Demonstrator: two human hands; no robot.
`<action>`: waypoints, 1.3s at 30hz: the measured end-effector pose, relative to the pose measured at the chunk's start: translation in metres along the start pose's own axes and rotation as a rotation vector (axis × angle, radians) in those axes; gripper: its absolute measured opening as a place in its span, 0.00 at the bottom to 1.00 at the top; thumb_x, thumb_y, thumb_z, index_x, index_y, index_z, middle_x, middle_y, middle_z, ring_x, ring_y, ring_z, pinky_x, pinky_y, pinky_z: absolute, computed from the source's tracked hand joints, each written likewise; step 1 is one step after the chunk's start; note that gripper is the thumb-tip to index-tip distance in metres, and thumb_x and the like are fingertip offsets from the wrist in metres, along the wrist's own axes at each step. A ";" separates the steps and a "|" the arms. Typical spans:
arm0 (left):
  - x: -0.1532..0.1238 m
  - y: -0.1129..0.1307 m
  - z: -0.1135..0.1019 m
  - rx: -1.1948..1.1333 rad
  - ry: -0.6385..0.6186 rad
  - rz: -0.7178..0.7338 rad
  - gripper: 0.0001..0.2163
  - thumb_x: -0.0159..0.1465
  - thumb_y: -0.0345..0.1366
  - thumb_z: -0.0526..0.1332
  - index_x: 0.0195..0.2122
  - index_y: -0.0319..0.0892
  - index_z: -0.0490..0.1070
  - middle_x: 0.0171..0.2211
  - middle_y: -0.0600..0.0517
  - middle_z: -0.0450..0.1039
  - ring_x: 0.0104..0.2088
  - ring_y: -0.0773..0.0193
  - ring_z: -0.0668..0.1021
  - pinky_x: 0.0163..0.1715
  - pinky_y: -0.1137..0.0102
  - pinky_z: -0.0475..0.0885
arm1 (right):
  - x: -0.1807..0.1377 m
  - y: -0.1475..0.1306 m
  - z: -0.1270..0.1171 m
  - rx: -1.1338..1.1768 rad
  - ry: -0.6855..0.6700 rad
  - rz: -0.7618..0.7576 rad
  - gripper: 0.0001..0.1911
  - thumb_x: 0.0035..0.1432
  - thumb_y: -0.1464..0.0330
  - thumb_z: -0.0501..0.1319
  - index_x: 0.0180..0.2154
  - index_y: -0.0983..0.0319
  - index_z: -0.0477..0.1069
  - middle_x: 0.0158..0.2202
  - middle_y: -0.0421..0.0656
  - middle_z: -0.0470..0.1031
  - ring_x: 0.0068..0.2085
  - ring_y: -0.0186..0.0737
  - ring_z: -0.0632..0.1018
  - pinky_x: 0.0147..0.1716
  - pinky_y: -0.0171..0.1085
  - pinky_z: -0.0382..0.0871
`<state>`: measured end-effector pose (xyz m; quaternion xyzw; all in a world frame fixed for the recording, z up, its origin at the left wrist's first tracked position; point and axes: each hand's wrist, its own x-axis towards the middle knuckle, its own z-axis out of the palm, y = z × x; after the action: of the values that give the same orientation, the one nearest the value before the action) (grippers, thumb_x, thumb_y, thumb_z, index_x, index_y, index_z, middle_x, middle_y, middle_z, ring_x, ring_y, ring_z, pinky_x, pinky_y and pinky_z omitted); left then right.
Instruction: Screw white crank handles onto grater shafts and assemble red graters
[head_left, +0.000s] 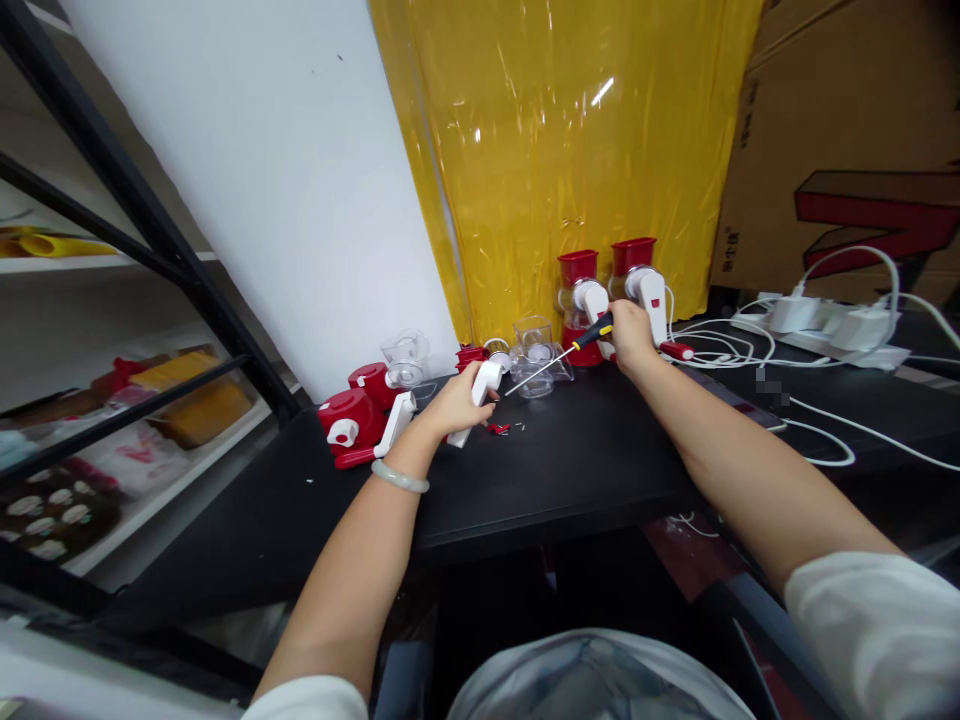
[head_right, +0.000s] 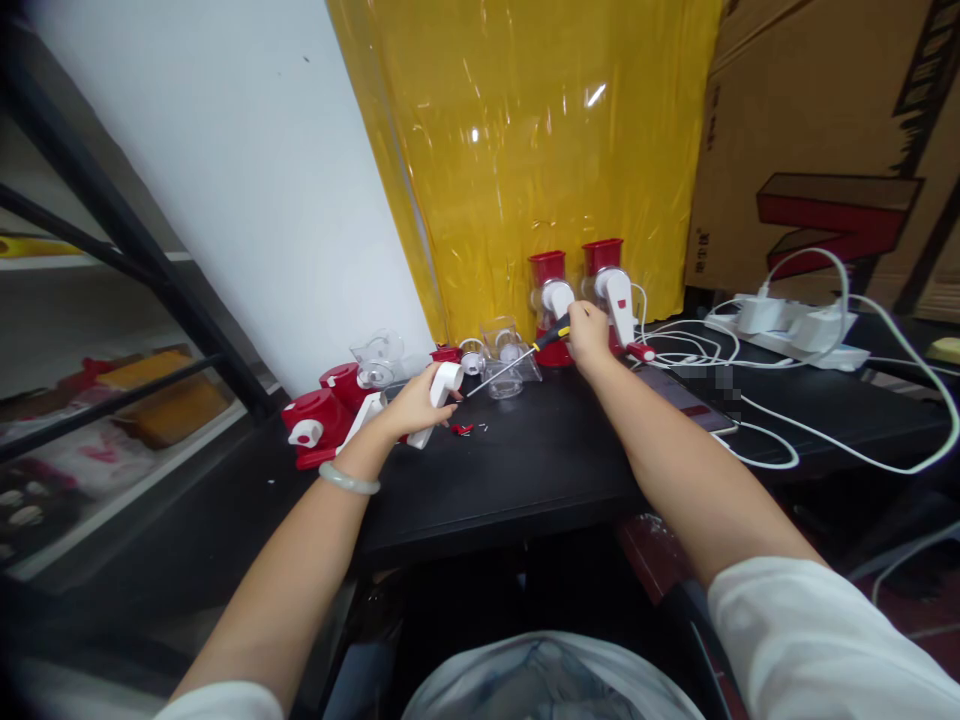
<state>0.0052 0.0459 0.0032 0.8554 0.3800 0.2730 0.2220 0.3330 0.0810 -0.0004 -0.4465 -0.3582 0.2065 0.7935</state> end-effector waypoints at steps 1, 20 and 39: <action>0.000 0.001 0.001 0.001 -0.007 -0.001 0.26 0.57 0.27 0.66 0.57 0.41 0.64 0.42 0.49 0.82 0.34 0.59 0.84 0.38 0.64 0.78 | 0.000 0.000 0.000 -0.004 0.000 0.002 0.13 0.56 0.63 0.62 0.24 0.57 0.60 0.21 0.34 0.58 0.25 0.34 0.64 0.20 0.30 0.63; -0.002 0.006 0.005 0.028 0.013 0.020 0.23 0.57 0.30 0.67 0.53 0.40 0.68 0.39 0.48 0.81 0.35 0.57 0.84 0.38 0.64 0.78 | 0.001 0.007 0.001 -0.001 0.002 0.025 0.08 0.54 0.67 0.61 0.24 0.58 0.66 0.21 0.35 0.63 0.24 0.34 0.68 0.19 0.30 0.66; -0.007 0.011 0.003 -0.110 -0.142 -0.150 0.18 0.53 0.27 0.66 0.45 0.43 0.69 0.33 0.52 0.78 0.22 0.60 0.82 0.20 0.69 0.76 | 0.002 0.005 -0.001 -0.006 -0.008 -0.027 0.13 0.55 0.63 0.62 0.23 0.57 0.61 0.21 0.34 0.61 0.25 0.34 0.66 0.20 0.30 0.65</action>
<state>0.0090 0.0334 0.0050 0.8284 0.4105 0.2147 0.3149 0.3350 0.0848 -0.0042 -0.4431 -0.3679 0.1965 0.7936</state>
